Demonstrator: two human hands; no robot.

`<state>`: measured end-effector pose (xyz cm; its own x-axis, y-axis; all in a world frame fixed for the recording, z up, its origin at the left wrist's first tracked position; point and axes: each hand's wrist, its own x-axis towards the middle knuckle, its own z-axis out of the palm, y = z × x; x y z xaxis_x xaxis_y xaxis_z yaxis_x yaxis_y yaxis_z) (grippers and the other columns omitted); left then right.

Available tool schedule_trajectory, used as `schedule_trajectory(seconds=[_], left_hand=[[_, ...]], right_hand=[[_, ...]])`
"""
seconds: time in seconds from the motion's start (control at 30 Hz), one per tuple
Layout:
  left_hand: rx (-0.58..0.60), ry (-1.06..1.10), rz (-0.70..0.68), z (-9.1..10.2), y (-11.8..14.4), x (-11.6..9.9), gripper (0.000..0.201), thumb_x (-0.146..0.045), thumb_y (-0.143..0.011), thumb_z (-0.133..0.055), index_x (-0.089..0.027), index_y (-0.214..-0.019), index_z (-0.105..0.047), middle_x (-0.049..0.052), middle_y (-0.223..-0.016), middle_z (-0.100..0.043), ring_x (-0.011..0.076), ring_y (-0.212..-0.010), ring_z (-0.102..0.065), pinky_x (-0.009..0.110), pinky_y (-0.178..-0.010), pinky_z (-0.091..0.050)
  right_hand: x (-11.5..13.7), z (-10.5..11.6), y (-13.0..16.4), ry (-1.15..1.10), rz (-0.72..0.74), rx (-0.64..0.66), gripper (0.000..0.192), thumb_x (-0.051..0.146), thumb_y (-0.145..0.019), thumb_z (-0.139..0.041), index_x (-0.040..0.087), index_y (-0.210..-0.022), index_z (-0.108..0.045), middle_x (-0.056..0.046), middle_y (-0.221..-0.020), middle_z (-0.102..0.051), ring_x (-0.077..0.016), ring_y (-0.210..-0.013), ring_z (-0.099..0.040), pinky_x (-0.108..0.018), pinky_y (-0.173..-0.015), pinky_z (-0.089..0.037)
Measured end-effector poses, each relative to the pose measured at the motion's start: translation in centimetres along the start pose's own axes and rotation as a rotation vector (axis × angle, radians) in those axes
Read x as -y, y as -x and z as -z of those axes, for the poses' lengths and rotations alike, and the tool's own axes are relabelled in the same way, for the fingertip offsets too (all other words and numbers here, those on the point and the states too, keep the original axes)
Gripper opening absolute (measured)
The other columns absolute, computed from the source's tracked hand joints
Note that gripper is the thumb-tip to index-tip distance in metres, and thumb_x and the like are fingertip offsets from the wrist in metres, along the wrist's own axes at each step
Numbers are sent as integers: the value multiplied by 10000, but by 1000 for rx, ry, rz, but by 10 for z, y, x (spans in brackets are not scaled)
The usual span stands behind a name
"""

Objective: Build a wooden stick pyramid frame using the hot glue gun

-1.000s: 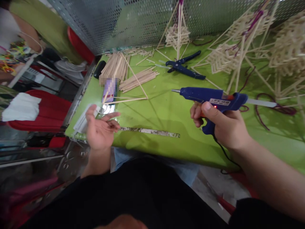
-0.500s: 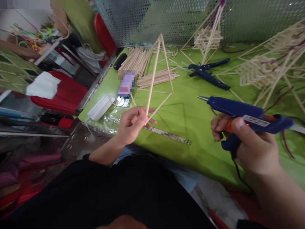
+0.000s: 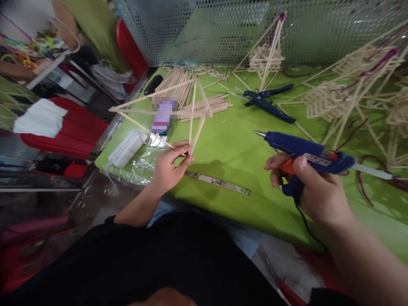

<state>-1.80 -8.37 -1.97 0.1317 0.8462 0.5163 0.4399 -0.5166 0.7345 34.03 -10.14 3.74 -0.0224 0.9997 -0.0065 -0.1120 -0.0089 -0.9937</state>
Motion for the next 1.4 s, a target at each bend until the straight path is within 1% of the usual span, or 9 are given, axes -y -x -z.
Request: schedule_trajectory(seconds=[0.2, 0.33, 0.47, 0.6, 0.77, 1.03, 1.2, 1.33, 1.4], left_hand=[[50, -236, -23, 5, 4, 11, 249, -182, -975, -747, -203, -1210, -826, 118, -1197, -819, 237, -1038, -814, 433, -952, -730], [39, -266, -77, 2, 4, 11, 250, -185, -983, -758, -200, -1225, -817, 110, -1238, -820, 234, -1078, -826, 422, -977, -739], [94, -316, -40, 6, 2, 10, 229, -192, -999, -754, -197, -1221, -809, 100, -1308, -808, 198, -1082, -833, 377, -966, -747], [16, -376, -53, 11, -1, 9, 183, -163, -1003, -731, -179, -1162, -819, 111, -1297, -802, 204, -1155, -812, 377, -1022, -721], [-48, -494, 44, 12, -2, 7, 145, -216, -1012, -729, -183, -1092, -845, 109, -1192, -834, 244, -1112, -814, 447, -1030, -702], [-90, -561, 4, 10, 3, 9, 150, -209, -996, -737, -198, -1098, -847, 103, -1286, -832, 267, -1172, -815, 448, -1053, -686], [-76, -554, -21, 8, 2, 8, 154, -196, -994, -738, -185, -1103, -847, 111, -1281, -832, 262, -1146, -818, 439, -1045, -686], [-68, -561, -19, 7, 2, 7, 162, -200, -995, -738, -193, -1118, -845, 107, -1297, -828, 265, -1164, -813, 457, -1064, -677], [-60, -560, -19, 7, 3, 7, 159, -207, -996, -740, -195, -1117, -844, 108, -1300, -826, 267, -1171, -811, 455, -1055, -676]], right_hand=[[-8, 10, 8, 33, -54, 79, 357, 520, -1009, -636, 227, -1022, -840, -146, -1027, -751, -268, -677, -646, -459, -591, -505], [-18, 21, 7, 53, -15, 102, 368, 510, -1038, -594, 221, -1076, -819, -131, -1025, -745, -241, -645, -636, -454, -618, -505], [-17, 23, 8, 58, 40, 155, 441, 551, -1093, -513, 213, -1103, -796, -127, -1044, -735, -220, -650, -651, -422, -588, -503], [-8, 16, 12, 48, 77, 254, 434, 556, -1096, -549, 200, -1105, -797, -128, -1019, -731, -208, -669, -664, -374, -531, -507], [1, 14, 11, 12, 96, 362, 403, 539, -1108, -556, 219, -1074, -799, -118, -1024, -753, -191, -690, -691, -337, -547, -570], [6, 11, 17, -12, 162, 457, 450, 564, -1116, -548, 219, -1170, -831, -140, -1108, -775, -189, -677, -715, -354, -560, -614], [4, 10, 17, 8, 132, 428, 477, 600, -1111, -538, 208, -1002, -787, -122, -1007, -762, -180, -649, -702, -338, -542, -570], [1, 13, 18, 8, 128, 405, 502, 636, -1093, -537, 213, -908, -737, -75, -783, -629, -222, -719, -684, -356, -551, -544], [0, 14, 18, 10, 129, 396, 493, 632, -1090, -541, 216, -895, -719, -57, -738, -573, -229, -730, -666, -372, -569, -539]])
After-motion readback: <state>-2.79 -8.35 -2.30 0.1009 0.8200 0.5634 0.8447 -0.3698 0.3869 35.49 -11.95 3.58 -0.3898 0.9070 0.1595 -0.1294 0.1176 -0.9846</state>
